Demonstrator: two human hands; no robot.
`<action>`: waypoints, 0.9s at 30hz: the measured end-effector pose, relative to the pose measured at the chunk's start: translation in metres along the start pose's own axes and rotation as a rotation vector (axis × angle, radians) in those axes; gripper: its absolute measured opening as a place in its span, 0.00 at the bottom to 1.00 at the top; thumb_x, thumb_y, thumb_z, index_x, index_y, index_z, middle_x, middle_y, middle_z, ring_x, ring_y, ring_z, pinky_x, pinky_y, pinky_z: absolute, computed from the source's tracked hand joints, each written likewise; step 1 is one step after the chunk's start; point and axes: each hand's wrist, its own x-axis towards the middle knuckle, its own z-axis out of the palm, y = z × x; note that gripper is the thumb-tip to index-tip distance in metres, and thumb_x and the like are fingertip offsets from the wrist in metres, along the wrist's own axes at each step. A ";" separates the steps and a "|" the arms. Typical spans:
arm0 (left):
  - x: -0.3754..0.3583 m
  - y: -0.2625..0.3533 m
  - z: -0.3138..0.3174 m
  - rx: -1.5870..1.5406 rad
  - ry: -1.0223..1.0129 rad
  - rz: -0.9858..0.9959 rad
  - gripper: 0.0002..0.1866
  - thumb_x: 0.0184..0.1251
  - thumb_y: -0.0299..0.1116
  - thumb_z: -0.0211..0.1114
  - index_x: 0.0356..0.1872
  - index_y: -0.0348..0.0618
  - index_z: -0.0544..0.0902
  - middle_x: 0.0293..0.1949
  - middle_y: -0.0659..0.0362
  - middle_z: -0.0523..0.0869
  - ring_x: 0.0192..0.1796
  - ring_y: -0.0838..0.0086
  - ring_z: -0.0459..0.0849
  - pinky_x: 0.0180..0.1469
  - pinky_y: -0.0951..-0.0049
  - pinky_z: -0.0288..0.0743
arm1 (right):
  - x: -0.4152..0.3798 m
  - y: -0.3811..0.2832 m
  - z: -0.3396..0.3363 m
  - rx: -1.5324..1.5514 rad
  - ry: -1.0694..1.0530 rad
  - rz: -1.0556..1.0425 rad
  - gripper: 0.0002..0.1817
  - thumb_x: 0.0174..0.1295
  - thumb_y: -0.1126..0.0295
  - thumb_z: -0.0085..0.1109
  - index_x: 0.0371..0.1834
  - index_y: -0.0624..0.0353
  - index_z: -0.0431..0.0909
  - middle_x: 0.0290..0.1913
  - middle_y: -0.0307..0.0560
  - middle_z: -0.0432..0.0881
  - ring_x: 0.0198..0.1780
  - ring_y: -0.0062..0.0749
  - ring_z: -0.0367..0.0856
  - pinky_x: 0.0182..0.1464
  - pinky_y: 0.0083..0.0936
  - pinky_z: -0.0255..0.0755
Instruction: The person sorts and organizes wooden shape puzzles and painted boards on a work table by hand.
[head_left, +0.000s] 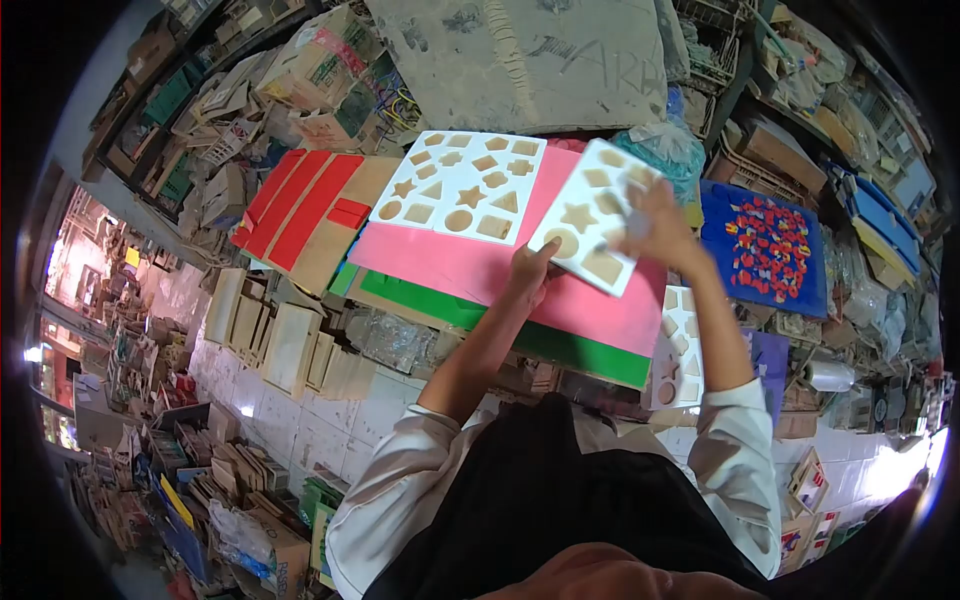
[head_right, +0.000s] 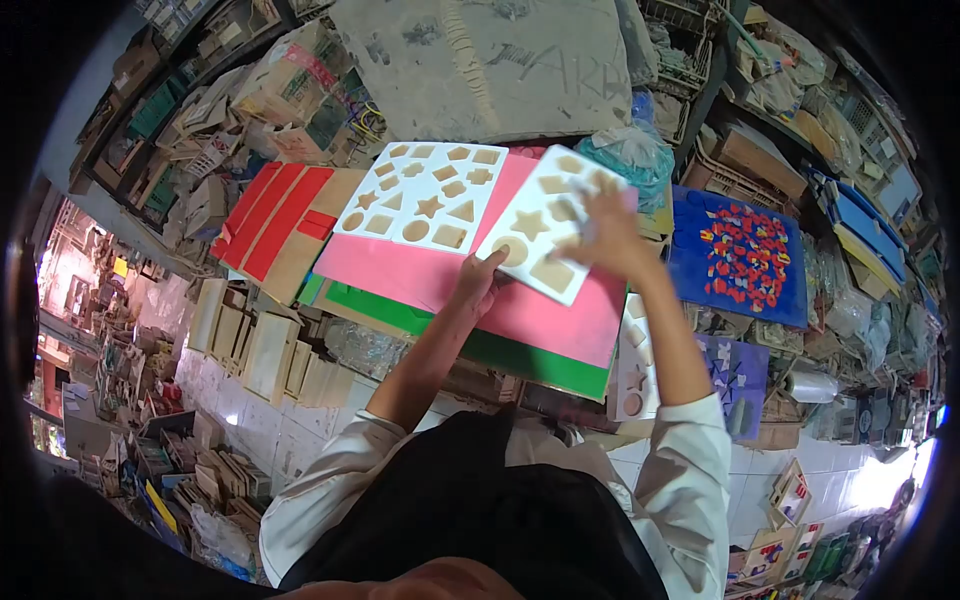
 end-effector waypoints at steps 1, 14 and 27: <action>0.006 -0.003 -0.004 0.001 -0.005 -0.002 0.19 0.63 0.31 0.56 0.52 0.31 0.68 0.44 0.52 0.78 0.42 0.66 0.81 0.41 0.69 0.79 | -0.007 -0.030 0.000 0.044 -0.287 0.160 0.54 0.30 0.42 0.70 0.65 0.46 0.58 0.68 0.66 0.48 0.70 0.61 0.39 0.65 0.51 0.47; 0.037 0.057 -0.076 1.418 0.121 0.218 0.27 0.58 0.49 0.59 0.53 0.41 0.72 0.50 0.46 0.77 0.48 0.56 0.79 0.45 0.59 0.72 | -0.011 -0.012 0.108 0.272 -0.076 -0.024 0.22 0.50 0.69 0.63 0.51 0.49 0.76 0.63 0.66 0.59 0.65 0.58 0.56 0.65 0.37 0.54; 0.064 0.039 -0.091 1.919 0.076 0.547 0.32 0.62 0.58 0.47 0.61 0.47 0.65 0.65 0.47 0.59 0.68 0.53 0.53 0.60 0.35 0.46 | -0.023 -0.010 0.102 0.384 -0.127 -0.025 0.19 0.51 0.70 0.62 0.48 0.47 0.78 0.65 0.58 0.59 0.67 0.51 0.54 0.66 0.35 0.53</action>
